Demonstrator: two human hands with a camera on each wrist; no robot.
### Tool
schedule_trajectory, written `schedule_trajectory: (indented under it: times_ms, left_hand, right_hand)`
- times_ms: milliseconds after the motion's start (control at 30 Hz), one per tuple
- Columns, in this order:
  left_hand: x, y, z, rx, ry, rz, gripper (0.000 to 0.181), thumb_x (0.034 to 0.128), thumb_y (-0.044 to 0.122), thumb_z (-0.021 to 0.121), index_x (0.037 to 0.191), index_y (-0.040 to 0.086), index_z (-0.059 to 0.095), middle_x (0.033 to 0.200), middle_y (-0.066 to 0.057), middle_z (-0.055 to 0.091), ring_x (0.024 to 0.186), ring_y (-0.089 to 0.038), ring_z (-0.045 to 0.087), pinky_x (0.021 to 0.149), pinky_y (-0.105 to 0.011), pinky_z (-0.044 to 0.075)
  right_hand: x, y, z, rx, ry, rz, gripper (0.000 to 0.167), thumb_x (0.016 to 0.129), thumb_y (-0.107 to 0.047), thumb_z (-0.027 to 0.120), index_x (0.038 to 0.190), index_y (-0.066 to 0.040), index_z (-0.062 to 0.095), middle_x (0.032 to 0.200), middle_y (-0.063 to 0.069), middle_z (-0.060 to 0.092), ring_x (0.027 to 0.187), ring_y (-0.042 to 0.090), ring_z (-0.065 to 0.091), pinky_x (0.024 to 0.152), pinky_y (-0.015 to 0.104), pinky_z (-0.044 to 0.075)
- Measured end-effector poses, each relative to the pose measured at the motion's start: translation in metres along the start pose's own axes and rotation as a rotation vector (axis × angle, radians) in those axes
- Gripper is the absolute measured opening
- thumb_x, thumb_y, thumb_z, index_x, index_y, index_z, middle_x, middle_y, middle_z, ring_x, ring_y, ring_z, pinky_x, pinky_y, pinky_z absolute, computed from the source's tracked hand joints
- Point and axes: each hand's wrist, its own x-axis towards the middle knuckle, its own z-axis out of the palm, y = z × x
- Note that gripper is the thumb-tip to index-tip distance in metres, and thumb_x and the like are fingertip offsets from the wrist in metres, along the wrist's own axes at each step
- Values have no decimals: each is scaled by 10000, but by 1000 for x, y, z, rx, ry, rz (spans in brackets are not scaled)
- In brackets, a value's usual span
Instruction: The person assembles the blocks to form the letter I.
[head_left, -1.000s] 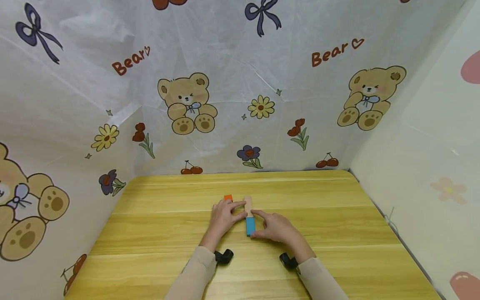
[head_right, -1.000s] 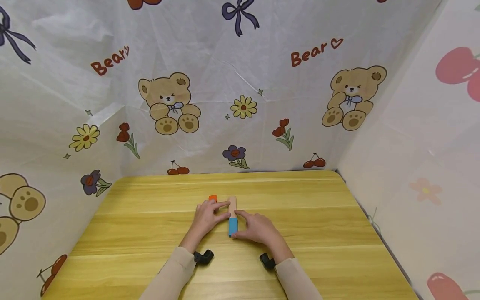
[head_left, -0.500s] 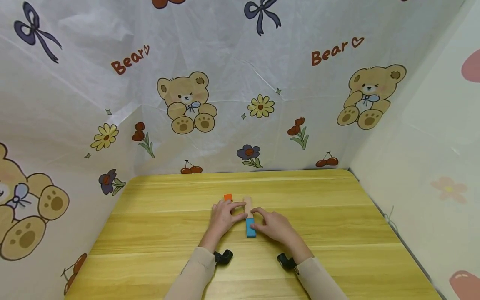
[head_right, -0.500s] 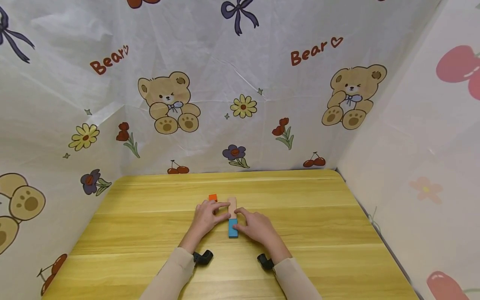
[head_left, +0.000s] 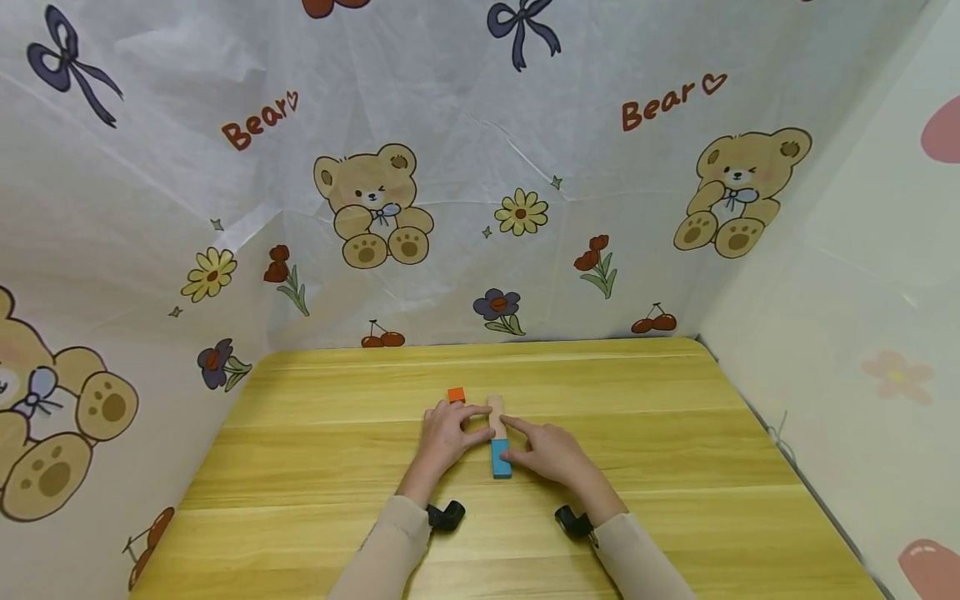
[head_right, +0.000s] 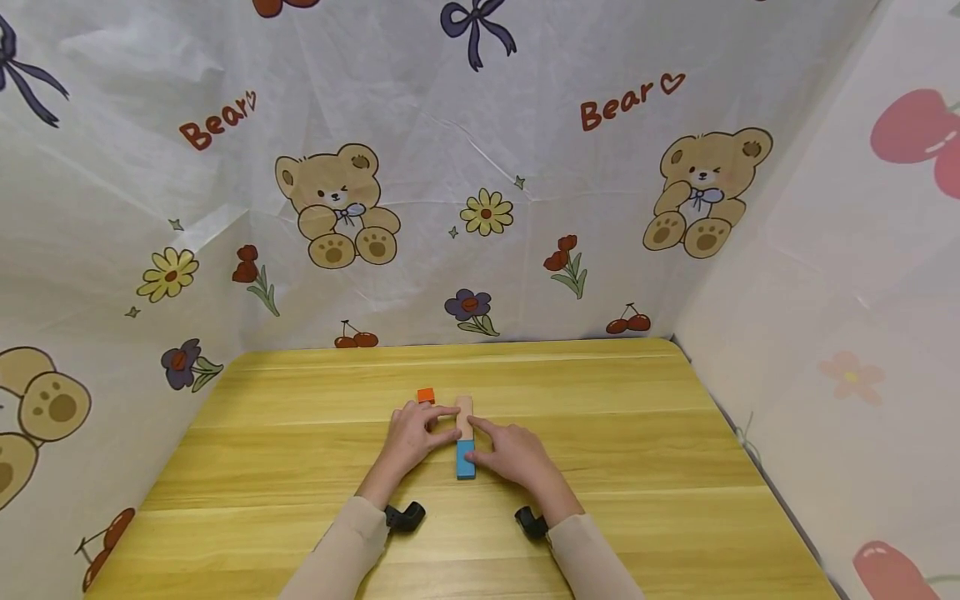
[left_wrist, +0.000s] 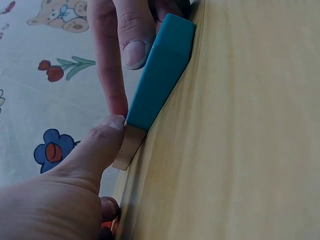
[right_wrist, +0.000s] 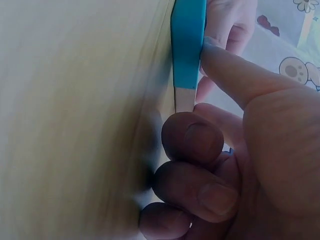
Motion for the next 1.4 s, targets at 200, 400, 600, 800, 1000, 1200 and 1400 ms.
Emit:
schedule_trajectory:
  times_ms: [200, 400, 600, 800, 1000, 1200, 1400]
  left_hand:
    - [-2, 0, -1, 0, -4, 5, 420, 876, 543, 819, 1257, 369, 792, 719, 87, 507, 734, -121, 347, 766, -333, 239]
    - [-7, 1, -3, -15, -6, 12, 423, 865, 554, 823, 1242, 362, 800, 687, 109, 482, 721, -115, 354, 759, -336, 236]
    - [-9, 0, -2, -19, -23, 3, 424, 864, 562, 818, 1240, 367, 801, 674, 116, 475, 734, -114, 361, 753, -341, 221]
    - [-10, 0, -1, -20, -29, -2, 421, 862, 564, 820, 1238, 375, 800, 665, 120, 463, 736, -112, 368, 760, -341, 221]
    - [-12, 1, -2, -17, -19, 19, 412, 860, 551, 828, 1229, 368, 805, 648, 127, 448, 726, -105, 365, 759, -340, 224]
    - [-13, 2, -3, -43, -6, 26, 407, 867, 528, 831, 1235, 355, 805, 637, 123, 438, 709, -106, 350, 767, -342, 227]
    - [-13, 0, -1, -159, 66, 13, 409, 884, 453, 846, 1256, 291, 800, 665, 112, 489, 691, -73, 401, 779, -341, 264]
  right_hand:
    - [-1, -1, -3, 20, -12, 1, 674, 963, -540, 736, 1563, -298, 548, 603, -54, 467, 544, 120, 383, 548, 284, 293]
    - [-3, -3, -5, 42, -31, -2, 665, 945, -514, 765, 1539, -290, 568, 624, -53, 481, 560, 123, 401, 553, 293, 307]
    - [-2, -2, -7, 39, -53, -14, 668, 939, -497, 777, 1535, -283, 563, 638, -44, 487, 575, 132, 408, 556, 305, 314]
    - [-2, -1, -6, 39, -57, -22, 662, 932, -508, 785, 1516, -282, 572, 658, -36, 514, 586, 139, 434, 557, 306, 327]
    - [-3, -2, -7, 48, -60, -27, 648, 926, -502, 790, 1498, -277, 584, 636, -42, 484, 566, 131, 412, 545, 299, 309]
    - [-4, -3, -7, 47, -59, -31, 640, 917, -502, 801, 1475, -263, 600, 674, -39, 516, 589, 131, 427, 560, 292, 318]
    - [-4, -3, -8, 59, -62, -34, 625, 915, -504, 804, 1459, -264, 610, 681, -27, 525, 600, 138, 424, 568, 299, 317]
